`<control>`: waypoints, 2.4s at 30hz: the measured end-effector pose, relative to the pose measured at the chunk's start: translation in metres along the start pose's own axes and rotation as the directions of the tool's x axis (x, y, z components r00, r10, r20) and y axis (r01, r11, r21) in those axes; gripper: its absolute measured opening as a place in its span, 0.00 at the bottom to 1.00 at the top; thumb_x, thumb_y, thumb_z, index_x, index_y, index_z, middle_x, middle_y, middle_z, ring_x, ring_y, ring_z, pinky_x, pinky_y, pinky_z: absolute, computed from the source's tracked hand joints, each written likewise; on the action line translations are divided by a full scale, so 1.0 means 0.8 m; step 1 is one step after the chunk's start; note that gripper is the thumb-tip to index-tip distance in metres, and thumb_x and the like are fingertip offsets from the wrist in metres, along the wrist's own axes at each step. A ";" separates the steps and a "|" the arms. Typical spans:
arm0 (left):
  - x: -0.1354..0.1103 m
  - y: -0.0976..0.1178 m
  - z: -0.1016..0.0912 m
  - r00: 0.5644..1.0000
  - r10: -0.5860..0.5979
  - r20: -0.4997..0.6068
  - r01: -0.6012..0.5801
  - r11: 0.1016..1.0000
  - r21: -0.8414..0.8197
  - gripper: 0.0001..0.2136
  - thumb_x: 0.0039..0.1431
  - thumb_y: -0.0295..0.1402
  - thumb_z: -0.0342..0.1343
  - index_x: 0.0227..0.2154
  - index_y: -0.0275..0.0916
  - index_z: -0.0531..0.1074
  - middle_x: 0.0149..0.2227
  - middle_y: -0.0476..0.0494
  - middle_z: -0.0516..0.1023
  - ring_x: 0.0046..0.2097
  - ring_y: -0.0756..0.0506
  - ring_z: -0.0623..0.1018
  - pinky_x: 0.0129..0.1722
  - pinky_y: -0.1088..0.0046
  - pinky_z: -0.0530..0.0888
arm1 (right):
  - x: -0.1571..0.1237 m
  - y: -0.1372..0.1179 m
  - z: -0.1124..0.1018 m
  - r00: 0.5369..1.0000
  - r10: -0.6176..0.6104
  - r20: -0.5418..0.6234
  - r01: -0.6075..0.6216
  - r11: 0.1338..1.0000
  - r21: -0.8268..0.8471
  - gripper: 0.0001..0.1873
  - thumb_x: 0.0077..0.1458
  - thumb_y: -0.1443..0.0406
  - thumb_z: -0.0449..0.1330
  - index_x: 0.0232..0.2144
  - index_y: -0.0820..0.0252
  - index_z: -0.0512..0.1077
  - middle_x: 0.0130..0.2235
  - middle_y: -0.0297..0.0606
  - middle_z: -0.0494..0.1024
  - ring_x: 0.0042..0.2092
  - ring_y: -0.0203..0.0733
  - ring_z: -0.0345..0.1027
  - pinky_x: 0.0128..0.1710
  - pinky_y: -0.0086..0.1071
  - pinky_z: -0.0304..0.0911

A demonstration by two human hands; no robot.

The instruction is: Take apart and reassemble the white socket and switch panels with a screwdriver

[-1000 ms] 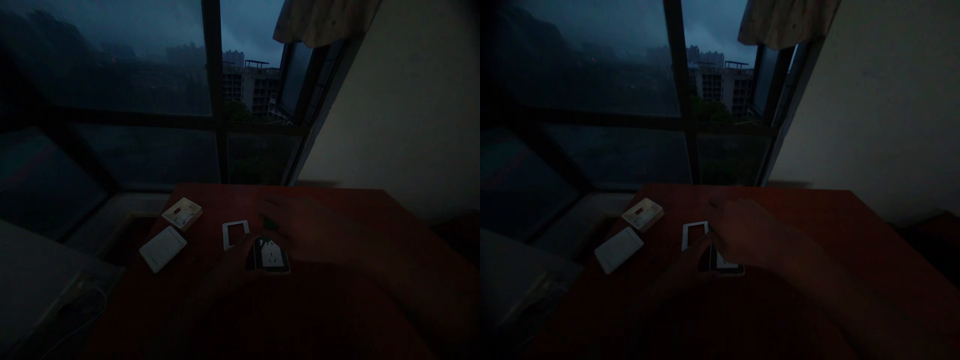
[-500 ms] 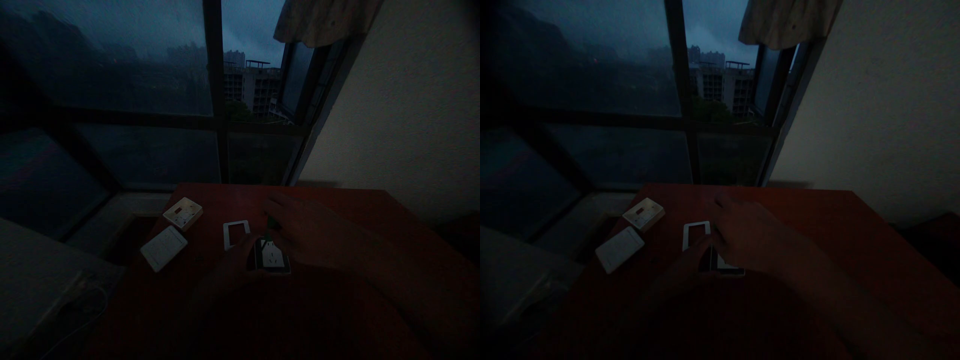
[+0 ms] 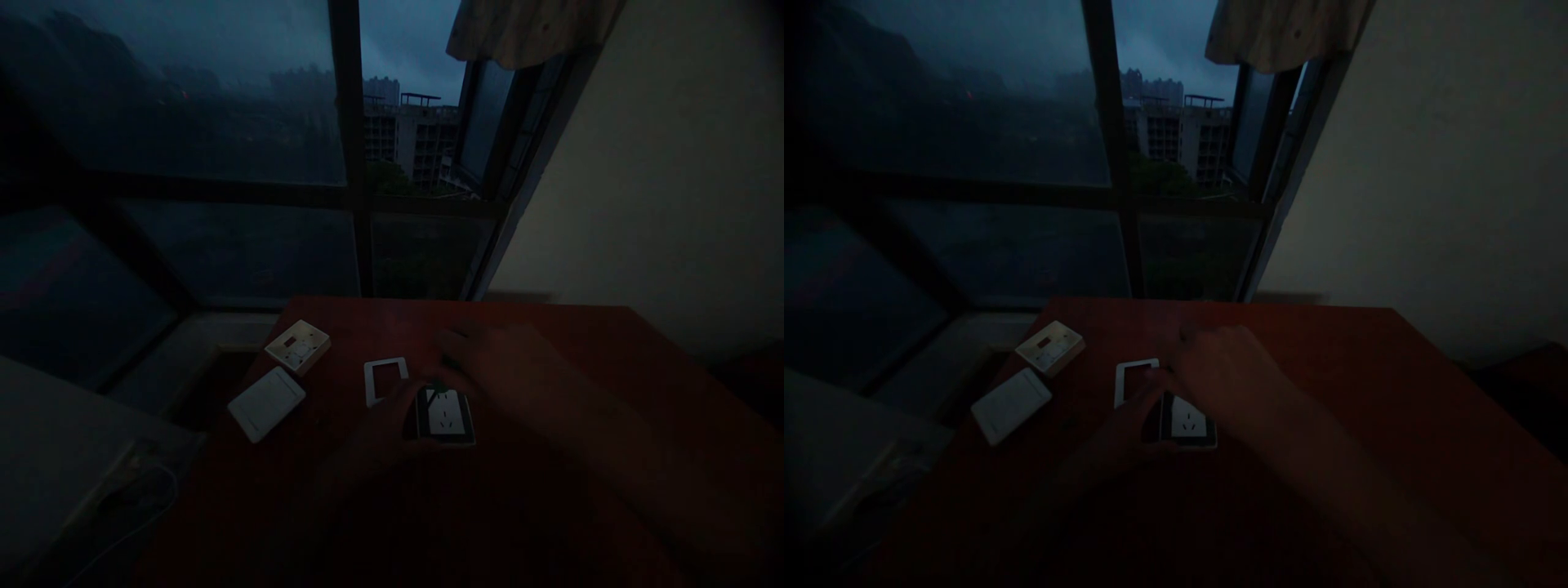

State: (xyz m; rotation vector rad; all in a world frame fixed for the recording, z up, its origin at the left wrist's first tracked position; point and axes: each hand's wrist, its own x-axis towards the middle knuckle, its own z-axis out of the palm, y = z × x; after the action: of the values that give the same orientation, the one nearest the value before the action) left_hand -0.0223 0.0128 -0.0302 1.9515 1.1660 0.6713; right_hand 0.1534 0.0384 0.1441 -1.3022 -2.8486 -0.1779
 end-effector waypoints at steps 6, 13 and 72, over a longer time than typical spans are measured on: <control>0.000 0.000 0.000 1.000 -0.015 -0.002 0.015 1.000 0.024 0.38 0.48 0.37 0.66 0.60 0.46 0.54 0.62 0.40 0.60 0.60 0.36 0.64 0.57 0.58 0.65 | -0.009 0.008 -0.005 0.990 -0.138 -0.007 0.136 0.957 0.256 0.10 0.58 0.67 0.53 0.44 0.59 0.66 0.44 0.41 0.72 0.37 0.40 0.69 0.30 0.31 0.57; 0.001 0.005 -0.004 1.000 -0.016 0.011 0.015 0.999 0.038 0.35 0.49 0.40 0.65 0.58 0.44 0.57 0.59 0.40 0.63 0.57 0.37 0.67 0.54 0.59 0.67 | -0.009 0.003 -0.003 0.985 -0.169 -0.023 0.169 0.958 0.233 0.09 0.61 0.66 0.53 0.44 0.57 0.67 0.43 0.39 0.72 0.37 0.39 0.68 0.30 0.30 0.55; -0.001 -0.016 -0.036 0.971 -0.132 -0.199 0.183 0.946 0.267 0.18 0.60 0.36 0.54 0.53 0.44 0.65 0.52 0.42 0.70 0.51 0.40 0.72 0.50 0.63 0.69 | -0.070 0.056 0.211 0.757 0.536 0.374 -0.280 -0.251 0.927 0.18 0.62 0.56 0.42 0.47 0.58 0.63 0.39 0.42 0.76 0.33 0.40 0.71 0.32 0.34 0.67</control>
State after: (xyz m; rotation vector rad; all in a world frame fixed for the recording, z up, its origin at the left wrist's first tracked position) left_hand -0.0506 0.0258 -0.0241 2.0341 1.5876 0.6312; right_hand 0.2309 0.0428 -0.0221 -1.3938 -1.1400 1.4651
